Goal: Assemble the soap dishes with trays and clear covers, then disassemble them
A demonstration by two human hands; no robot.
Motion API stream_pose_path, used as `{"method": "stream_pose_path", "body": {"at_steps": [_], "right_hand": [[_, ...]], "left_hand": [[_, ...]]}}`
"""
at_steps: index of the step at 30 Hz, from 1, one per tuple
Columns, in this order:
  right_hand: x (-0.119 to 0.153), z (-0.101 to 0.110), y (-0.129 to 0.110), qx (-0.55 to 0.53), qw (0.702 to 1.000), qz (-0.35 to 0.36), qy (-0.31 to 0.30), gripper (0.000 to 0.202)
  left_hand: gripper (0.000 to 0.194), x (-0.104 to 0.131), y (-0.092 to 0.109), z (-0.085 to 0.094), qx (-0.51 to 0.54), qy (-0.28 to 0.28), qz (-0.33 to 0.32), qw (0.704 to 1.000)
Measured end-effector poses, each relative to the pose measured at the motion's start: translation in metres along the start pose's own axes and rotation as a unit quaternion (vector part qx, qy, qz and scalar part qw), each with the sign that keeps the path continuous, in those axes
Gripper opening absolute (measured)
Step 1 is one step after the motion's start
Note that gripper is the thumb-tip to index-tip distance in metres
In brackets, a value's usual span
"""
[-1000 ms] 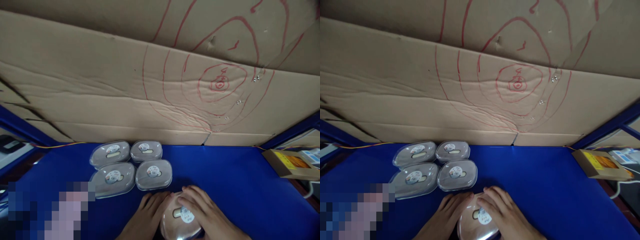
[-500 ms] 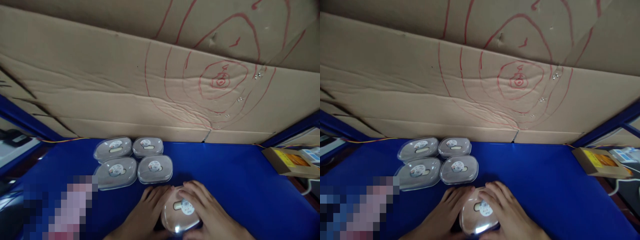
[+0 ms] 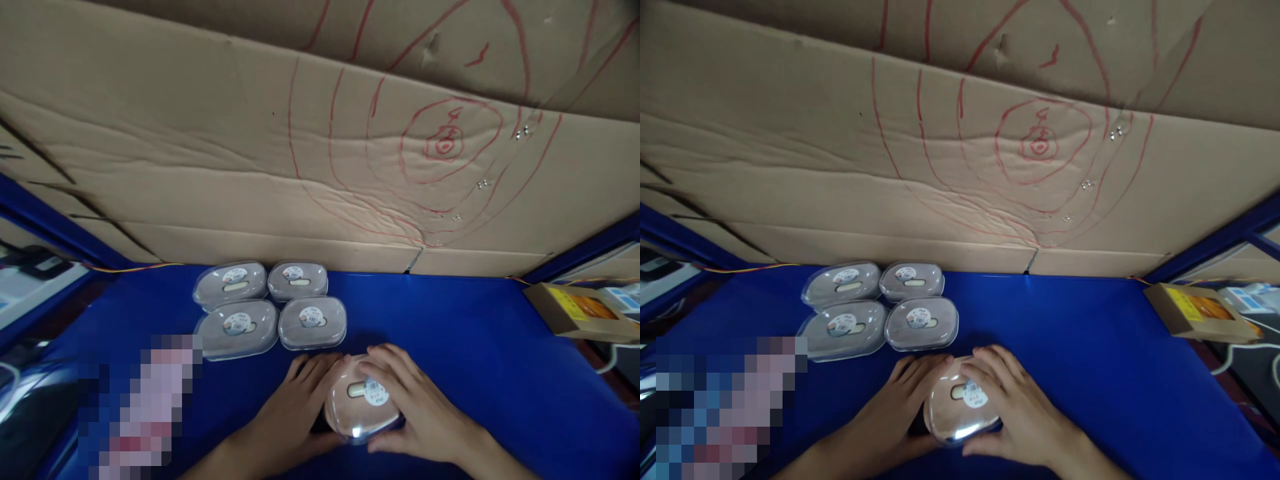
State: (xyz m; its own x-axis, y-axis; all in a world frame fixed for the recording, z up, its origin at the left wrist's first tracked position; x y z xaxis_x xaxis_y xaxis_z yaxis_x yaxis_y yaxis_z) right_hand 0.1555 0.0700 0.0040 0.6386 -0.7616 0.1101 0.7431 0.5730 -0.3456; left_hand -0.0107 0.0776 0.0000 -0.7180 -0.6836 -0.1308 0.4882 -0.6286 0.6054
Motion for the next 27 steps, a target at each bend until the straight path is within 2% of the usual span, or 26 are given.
{"method": "stream_pose_path", "body": {"at_steps": [7,15,20,24,27], "right_hand": [[-0.001,-0.004,-0.001,-0.001,1.0,0.011,0.017,0.107],[0.0,-0.016,0.006,-0.027,0.999,0.034,0.027,0.114],[-0.002,-0.02,0.011,-0.055,0.998,0.021,-0.016,0.114],[-0.002,-0.013,0.008,-0.077,0.997,0.017,-0.023,0.099],[0.002,-0.014,0.01,-0.095,0.995,0.005,-0.014,0.09]], "left_hand": [[0.111,-0.001,0.002,0.002,0.021,-0.009,-0.003,1.0],[0.111,-0.005,0.009,0.015,0.054,0.009,-0.006,0.998],[0.117,0.001,0.001,0.0,0.032,0.028,-0.036,0.998],[0.117,0.008,-0.016,-0.019,0.009,0.043,-0.043,0.998],[0.118,0.011,-0.022,-0.024,0.009,0.052,-0.041,0.998]]}}
Point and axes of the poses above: each hand's wrist, its own x-axis away from the middle knuckle, its own z-axis out of the back of the hand, y = z × x, the point moved 10 cm from there along -x, towards the middle knuckle, and after that the axes turned 7 degrees about x, right-handed, at the moved point
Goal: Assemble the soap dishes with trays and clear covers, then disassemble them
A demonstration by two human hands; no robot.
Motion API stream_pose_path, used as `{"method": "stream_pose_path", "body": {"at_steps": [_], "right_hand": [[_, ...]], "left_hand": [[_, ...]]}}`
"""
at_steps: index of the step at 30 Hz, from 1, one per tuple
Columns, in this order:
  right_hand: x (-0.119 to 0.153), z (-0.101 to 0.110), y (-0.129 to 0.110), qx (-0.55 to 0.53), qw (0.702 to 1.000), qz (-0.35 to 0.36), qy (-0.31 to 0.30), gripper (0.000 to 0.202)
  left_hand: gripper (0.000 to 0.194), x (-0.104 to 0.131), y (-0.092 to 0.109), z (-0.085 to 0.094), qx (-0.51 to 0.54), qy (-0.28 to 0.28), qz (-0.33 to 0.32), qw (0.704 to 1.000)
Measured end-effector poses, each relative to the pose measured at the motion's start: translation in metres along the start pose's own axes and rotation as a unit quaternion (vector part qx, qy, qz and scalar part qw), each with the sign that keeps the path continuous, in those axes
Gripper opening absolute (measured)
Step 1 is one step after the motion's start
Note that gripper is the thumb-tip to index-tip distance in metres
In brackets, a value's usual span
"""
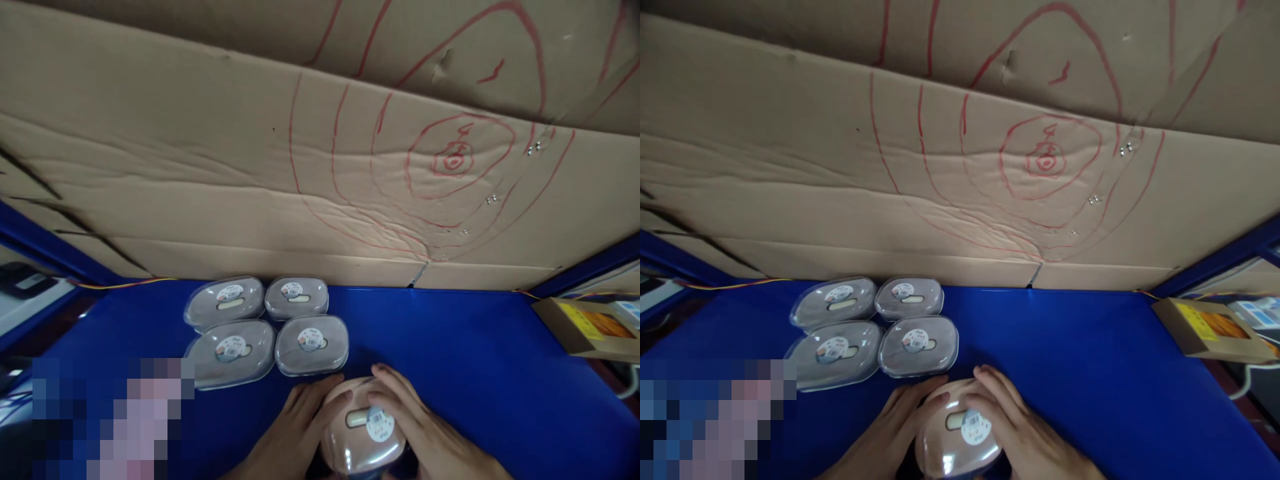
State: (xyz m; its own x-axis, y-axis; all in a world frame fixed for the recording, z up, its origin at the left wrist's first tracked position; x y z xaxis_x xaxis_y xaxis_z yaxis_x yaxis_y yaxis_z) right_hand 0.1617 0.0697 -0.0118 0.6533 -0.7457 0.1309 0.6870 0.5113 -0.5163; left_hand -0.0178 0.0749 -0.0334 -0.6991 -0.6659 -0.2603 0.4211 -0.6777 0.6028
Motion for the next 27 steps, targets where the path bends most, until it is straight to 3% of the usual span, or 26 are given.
{"method": "stream_pose_path", "body": {"at_steps": [5,17,27], "right_hand": [[0.0032,-0.0021,0.0036,-0.011,1.0,0.011,0.007,0.079],[-0.0011,0.0052,0.0006,0.007,0.999,0.031,0.026,0.098],[-0.0007,0.0071,-0.0017,0.011,0.999,0.032,0.025,0.097]], "left_hand": [[0.127,0.004,-0.003,-0.0014,-0.005,0.003,0.009,1.0],[0.129,0.0014,-0.0041,-0.0011,0.003,-0.01,0.013,1.0],[0.131,-0.0006,-0.0015,0.0006,0.021,-0.026,0.024,0.999]]}}
Point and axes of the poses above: each hand's wrist, its own x-axis away from the middle knuckle, its own z-axis out of the back of the hand, y = z × x, the point moved 10 cm from there along -x, towards the middle knuckle, and after that the axes turned 7 degrees about x, right-handed, at the moved point
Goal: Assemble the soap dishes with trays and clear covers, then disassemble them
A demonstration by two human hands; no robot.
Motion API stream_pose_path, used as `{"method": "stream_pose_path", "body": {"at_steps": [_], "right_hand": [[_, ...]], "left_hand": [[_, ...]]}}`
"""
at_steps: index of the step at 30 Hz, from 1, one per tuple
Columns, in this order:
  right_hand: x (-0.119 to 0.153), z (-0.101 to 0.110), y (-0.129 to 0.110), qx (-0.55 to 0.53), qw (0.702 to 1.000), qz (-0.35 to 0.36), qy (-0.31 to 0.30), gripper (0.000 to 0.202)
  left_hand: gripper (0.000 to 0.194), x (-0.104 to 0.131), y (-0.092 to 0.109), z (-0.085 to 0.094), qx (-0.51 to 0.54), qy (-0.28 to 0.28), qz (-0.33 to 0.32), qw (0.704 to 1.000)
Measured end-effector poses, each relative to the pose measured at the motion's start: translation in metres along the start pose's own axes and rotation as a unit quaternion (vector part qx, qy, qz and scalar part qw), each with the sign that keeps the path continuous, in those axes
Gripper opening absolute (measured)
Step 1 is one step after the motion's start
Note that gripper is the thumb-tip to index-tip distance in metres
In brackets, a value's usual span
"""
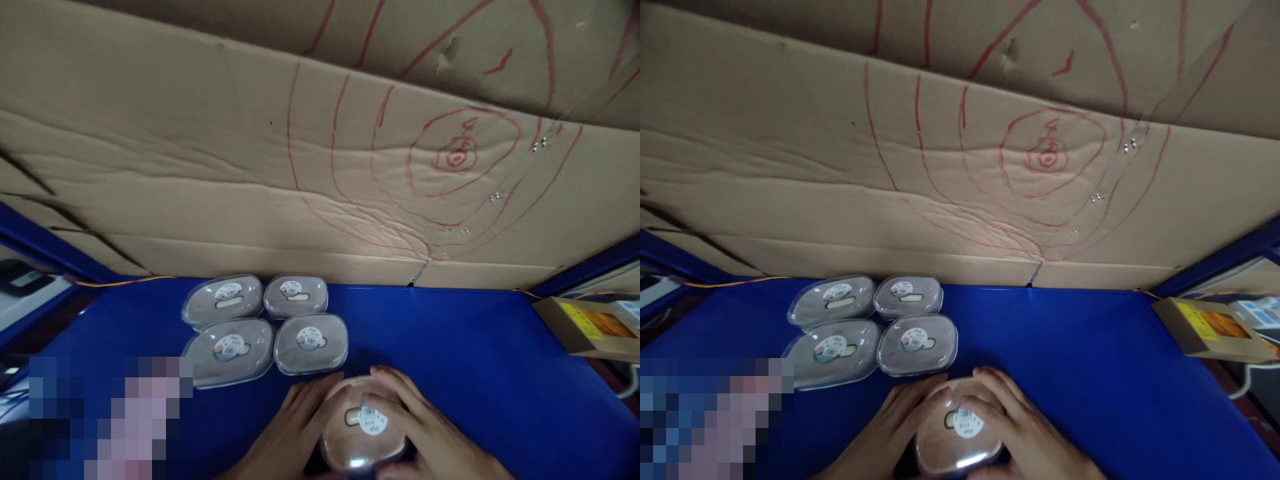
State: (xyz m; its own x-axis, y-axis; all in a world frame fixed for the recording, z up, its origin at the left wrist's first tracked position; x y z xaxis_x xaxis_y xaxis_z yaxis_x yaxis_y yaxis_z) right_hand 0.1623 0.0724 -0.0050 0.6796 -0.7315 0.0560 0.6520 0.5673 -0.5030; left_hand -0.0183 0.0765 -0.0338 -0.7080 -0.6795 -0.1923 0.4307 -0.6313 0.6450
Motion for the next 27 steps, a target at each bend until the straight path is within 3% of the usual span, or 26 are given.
{"method": "stream_pose_path", "body": {"at_steps": [6,14,22,27], "right_hand": [[-0.001,0.001,0.003,-0.03,0.999,-0.019,-0.011,0.087],[0.001,-0.002,0.009,-0.046,0.997,-0.04,-0.04,0.089],[0.005,-0.007,0.012,-0.04,0.997,-0.044,-0.043,0.088],[0.005,-0.007,0.012,-0.036,0.998,-0.044,-0.042,0.089]], "left_hand": [[0.129,-0.001,0.002,0.002,-0.014,0.01,-0.008,1.0],[0.133,-0.003,0.004,0.002,0.003,-0.004,-0.001,1.0],[0.131,-0.008,0.02,0.023,0.019,-0.011,0.029,0.999],[0.132,-0.008,0.02,0.025,0.024,-0.013,0.031,0.999]]}}
Point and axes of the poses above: each hand's wrist, its own x-axis away from the middle knuckle, its own z-axis out of the back of the hand, y = z × x, the point moved 10 cm from there along -x, towards the middle knuckle, and after that the axes turned 7 degrees about x, right-handed, at the moved point
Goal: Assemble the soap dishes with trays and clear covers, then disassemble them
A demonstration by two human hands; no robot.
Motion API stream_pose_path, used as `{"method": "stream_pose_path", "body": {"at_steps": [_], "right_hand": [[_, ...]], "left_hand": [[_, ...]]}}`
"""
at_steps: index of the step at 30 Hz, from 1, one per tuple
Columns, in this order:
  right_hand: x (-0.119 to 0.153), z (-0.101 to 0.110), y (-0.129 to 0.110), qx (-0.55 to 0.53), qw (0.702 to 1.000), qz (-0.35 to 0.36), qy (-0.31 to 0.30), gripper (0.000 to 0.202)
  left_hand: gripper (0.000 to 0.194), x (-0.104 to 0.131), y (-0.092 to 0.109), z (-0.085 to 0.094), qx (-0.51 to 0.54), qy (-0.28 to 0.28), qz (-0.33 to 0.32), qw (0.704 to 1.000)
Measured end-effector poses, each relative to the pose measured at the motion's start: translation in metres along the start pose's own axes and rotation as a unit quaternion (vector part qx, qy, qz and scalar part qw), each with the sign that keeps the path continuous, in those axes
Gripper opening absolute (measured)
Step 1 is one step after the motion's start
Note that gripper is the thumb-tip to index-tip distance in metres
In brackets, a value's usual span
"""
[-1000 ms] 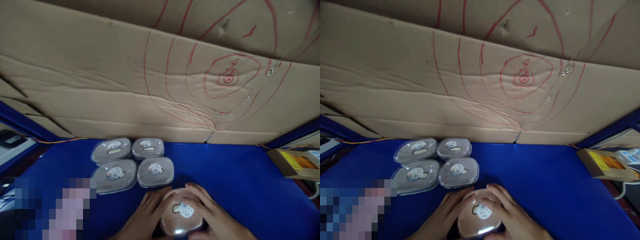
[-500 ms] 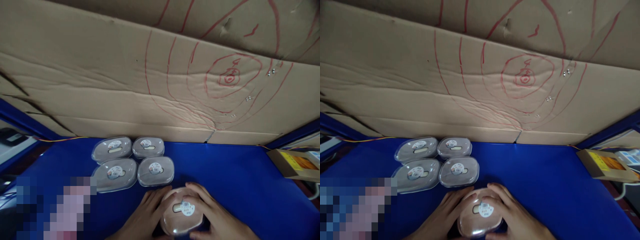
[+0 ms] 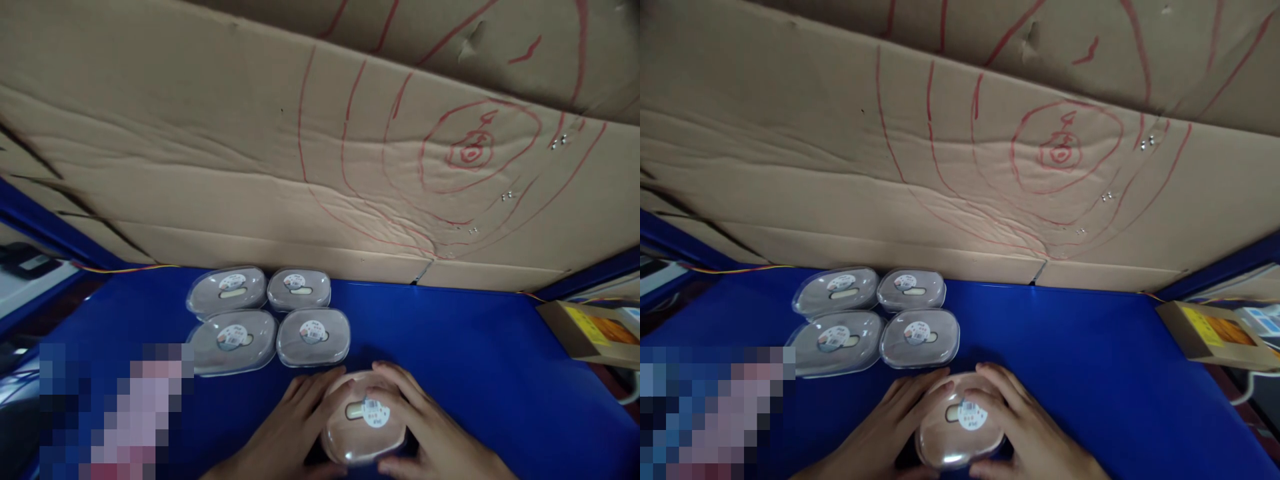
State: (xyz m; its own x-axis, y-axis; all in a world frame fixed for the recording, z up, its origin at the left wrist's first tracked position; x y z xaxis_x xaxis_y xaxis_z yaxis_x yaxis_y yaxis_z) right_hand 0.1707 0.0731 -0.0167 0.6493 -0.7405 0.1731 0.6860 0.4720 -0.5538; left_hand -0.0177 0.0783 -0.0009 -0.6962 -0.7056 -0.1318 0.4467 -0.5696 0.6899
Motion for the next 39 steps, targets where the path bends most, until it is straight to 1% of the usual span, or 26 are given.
{"method": "stream_pose_path", "body": {"at_steps": [4,10,13,19,25,32,36,39], "right_hand": [[0.0,0.001,-0.002,0.0,1.0,0.006,0.0,0.088],[0.001,-0.003,0.001,0.002,1.0,0.001,-0.006,0.09],[0.0,-0.002,0.002,0.007,1.0,0.0,-0.003,0.09],[0.0,0.001,-0.001,0.013,1.0,0.007,0.004,0.09],[0.002,-0.001,-0.002,0.032,0.999,0.024,0.013,0.091],[0.004,0.002,-0.008,0.081,0.993,0.063,0.056,0.099],[0.004,0.004,-0.01,0.105,0.989,0.075,0.076,0.099],[0.005,0.004,-0.012,0.12,0.986,0.084,0.082,0.097]], "left_hand": [[0.131,0.0,-0.002,-0.002,0.006,-0.001,-0.005,1.0],[0.138,0.0,-0.005,-0.003,0.011,-0.005,0.011,1.0],[0.139,0.001,-0.007,-0.003,0.016,-0.001,0.011,1.0],[0.146,0.001,-0.008,-0.003,0.013,0.015,0.0,1.0],[0.146,0.001,-0.008,-0.003,0.017,0.023,0.0,1.0],[0.144,0.001,-0.008,-0.003,0.026,0.02,0.004,0.999],[0.144,0.002,-0.009,-0.003,0.027,0.021,0.004,0.999],[0.143,0.002,-0.01,-0.005,0.029,0.013,0.012,0.999]]}}
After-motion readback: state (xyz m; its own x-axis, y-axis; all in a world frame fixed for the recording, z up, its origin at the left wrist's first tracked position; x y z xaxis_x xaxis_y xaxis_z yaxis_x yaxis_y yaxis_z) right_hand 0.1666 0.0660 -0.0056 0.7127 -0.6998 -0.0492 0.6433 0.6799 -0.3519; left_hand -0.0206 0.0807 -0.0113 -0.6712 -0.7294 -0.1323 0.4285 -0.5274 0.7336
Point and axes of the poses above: each hand's wrist, its own x-axis away from the middle knuckle, its own z-axis out of the back of the hand, y = z × x, the point moved 10 cm from there along -x, towards the middle knuckle, and after that the axes turned 7 degrees about x, right-handed, at the moved point
